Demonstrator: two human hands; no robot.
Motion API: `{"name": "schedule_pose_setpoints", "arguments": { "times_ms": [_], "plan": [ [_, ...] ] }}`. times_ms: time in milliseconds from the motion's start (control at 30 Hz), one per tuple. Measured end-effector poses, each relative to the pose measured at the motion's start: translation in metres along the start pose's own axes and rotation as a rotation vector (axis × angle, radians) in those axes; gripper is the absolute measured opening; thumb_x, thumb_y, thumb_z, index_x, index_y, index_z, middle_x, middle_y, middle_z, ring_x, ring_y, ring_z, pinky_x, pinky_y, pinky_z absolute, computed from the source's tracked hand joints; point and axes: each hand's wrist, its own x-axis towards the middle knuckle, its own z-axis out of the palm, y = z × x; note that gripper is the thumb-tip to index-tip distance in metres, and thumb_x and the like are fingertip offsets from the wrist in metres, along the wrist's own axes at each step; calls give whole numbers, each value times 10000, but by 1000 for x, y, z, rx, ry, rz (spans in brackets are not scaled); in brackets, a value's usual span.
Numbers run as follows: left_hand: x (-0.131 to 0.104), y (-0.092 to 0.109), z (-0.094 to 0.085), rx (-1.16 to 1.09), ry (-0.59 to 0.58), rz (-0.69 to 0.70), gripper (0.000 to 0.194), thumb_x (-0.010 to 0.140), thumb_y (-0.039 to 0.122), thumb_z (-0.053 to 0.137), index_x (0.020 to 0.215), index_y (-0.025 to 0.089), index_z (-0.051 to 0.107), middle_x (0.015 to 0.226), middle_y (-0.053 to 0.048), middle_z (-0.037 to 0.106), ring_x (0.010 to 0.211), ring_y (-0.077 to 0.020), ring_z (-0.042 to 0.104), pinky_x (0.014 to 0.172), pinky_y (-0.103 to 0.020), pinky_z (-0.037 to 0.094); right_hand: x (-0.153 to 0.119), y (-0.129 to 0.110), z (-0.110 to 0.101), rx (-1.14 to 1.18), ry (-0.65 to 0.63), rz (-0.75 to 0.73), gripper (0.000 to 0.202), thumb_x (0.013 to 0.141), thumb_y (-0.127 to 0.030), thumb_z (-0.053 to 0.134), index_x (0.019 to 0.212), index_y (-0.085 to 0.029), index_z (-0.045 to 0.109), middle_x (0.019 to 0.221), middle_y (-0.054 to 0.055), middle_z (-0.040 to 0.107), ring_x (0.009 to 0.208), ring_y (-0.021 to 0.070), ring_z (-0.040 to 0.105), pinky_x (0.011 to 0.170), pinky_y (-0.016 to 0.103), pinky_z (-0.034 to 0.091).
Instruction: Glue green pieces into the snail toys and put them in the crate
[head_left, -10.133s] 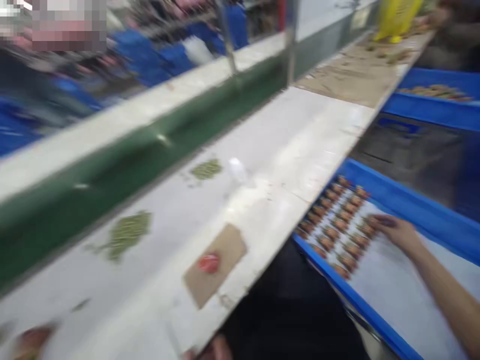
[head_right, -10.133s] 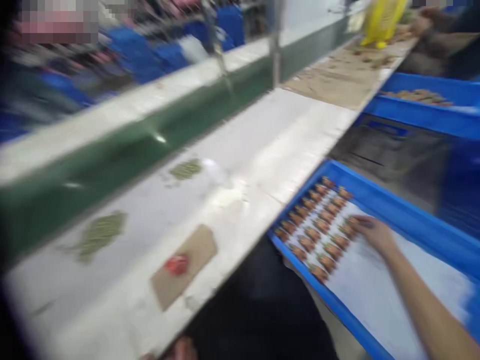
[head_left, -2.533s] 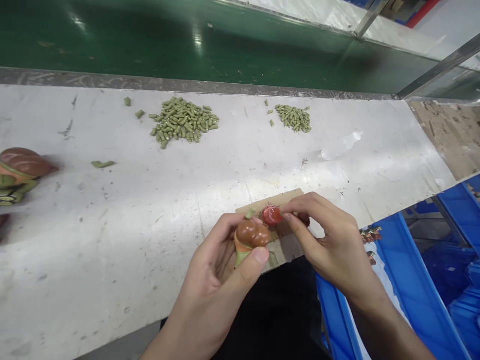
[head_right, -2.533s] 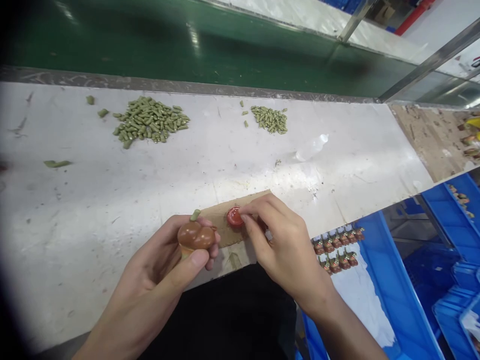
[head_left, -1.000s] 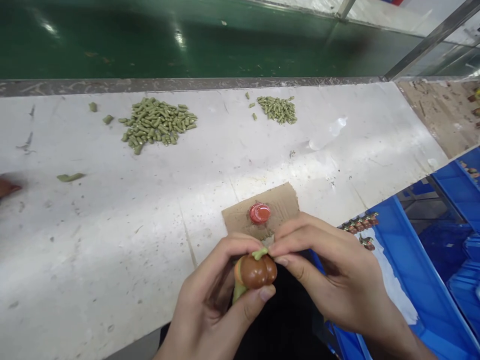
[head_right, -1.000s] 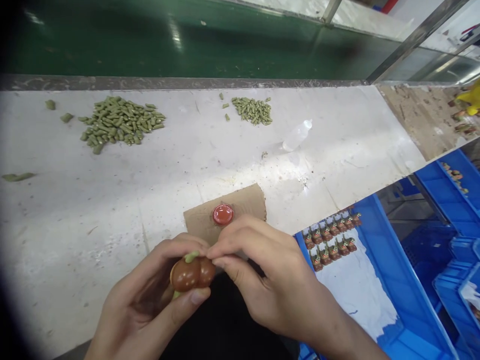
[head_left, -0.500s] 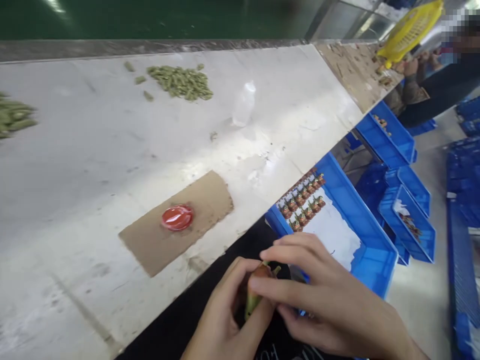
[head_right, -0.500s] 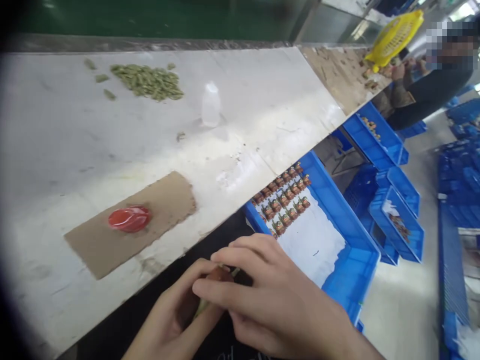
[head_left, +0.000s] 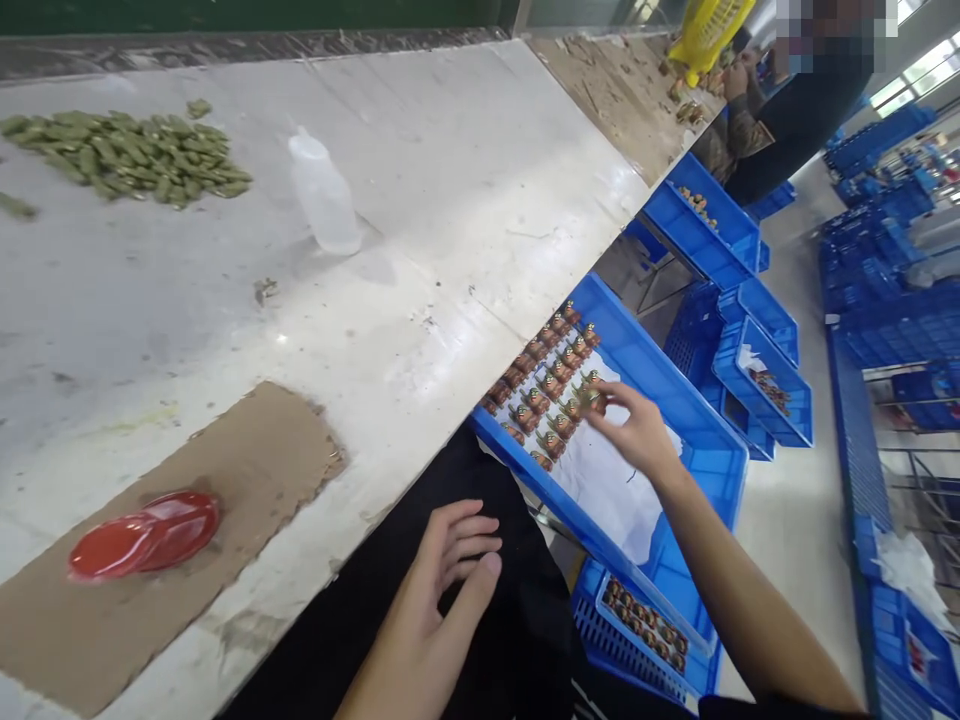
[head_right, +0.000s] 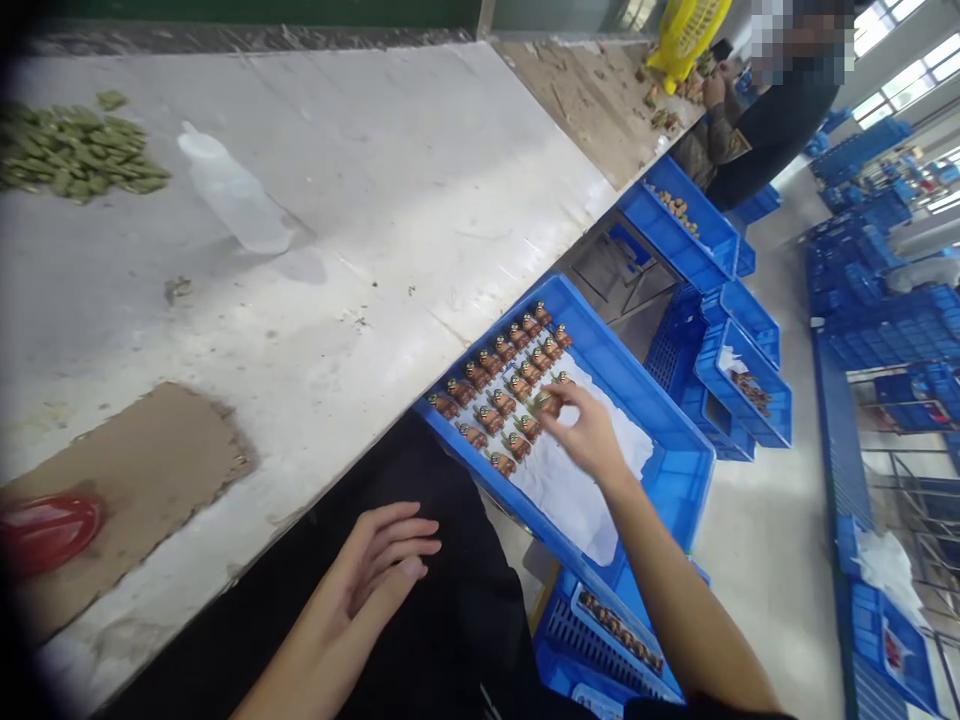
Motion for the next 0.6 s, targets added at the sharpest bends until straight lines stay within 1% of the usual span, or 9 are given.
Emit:
{"name": "schedule_pose_setpoints", "arguments": {
  "times_ms": [67, 133, 233, 333, 433, 533, 600],
  "plan": [
    [-1, -8, -5, 28, 23, -1, 461, 1033, 604, 771, 1326, 255, 702, 1186, -127, 830, 1049, -318, 840, 981, -448, 669, 35, 41, -8, -78, 95, 160, 278, 1102, -394, 805, 1277, -178, 784, 1182, 91, 807, 1097, 290, 775, 1090, 531, 637],
    [-3, -18, -12, 52, 38, 12, 417, 1050, 589, 748, 1306, 264, 702, 1115, -103, 823, 976, -308, 830, 942, -444, 666, 65, 72, -13, -149, 127, 292, 295, 1132, -410, 813, 1302, -172, 773, 1280, 95, 790, 1150, 289, 780, 1066, 522, 664],
    [-3, -33, -22, 79, 72, 9, 438, 1036, 634, 755, 1287, 276, 724, 1077, -92, 821, 938, -315, 825, 905, -439, 666, 95, 100, -14, -220, 95, 415, 323, 1141, -416, 821, 1348, -173, 769, 1355, 104, 778, 1169, 286, 787, 1020, 493, 696],
    [0, -42, -28, 66, 123, -16, 525, 983, 725, 793, 1250, 275, 747, 1049, -91, 822, 917, -325, 826, 883, -442, 670, 111, 112, -10, -261, 28, 469, 338, 1138, -416, 827, 1363, -170, 771, 1362, 102, 779, 1151, 286, 795, 989, 475, 709],
    [2, -42, -27, 29, 135, -29, 525, 956, 727, 821, 1199, 268, 749, 1006, -78, 812, 869, -313, 816, 865, -438, 664, 119, 114, -6, -291, -23, 495, 360, 1130, -418, 837, 1382, -170, 769, 1385, 99, 772, 1170, 304, 792, 990, 477, 711],
    [3, -39, -21, 9, 141, -25, 490, 960, 698, 827, 1180, 268, 748, 967, -61, 796, 838, -294, 792, 848, -421, 643, 119, 107, -5, -310, -30, 484, 375, 1129, -418, 838, 1411, -183, 760, 1415, 104, 760, 1202, 314, 786, 1005, 483, 707],
    [3, -38, -18, 3, 140, -11, 471, 980, 686, 813, 1185, 267, 744, 965, -55, 786, 837, -284, 772, 841, -410, 621, 114, 96, -8, -311, -12, 445, 393, 1132, -423, 834, 1434, -185, 750, 1434, 109, 751, 1215, 317, 782, 1013, 492, 707]
  ]
}}
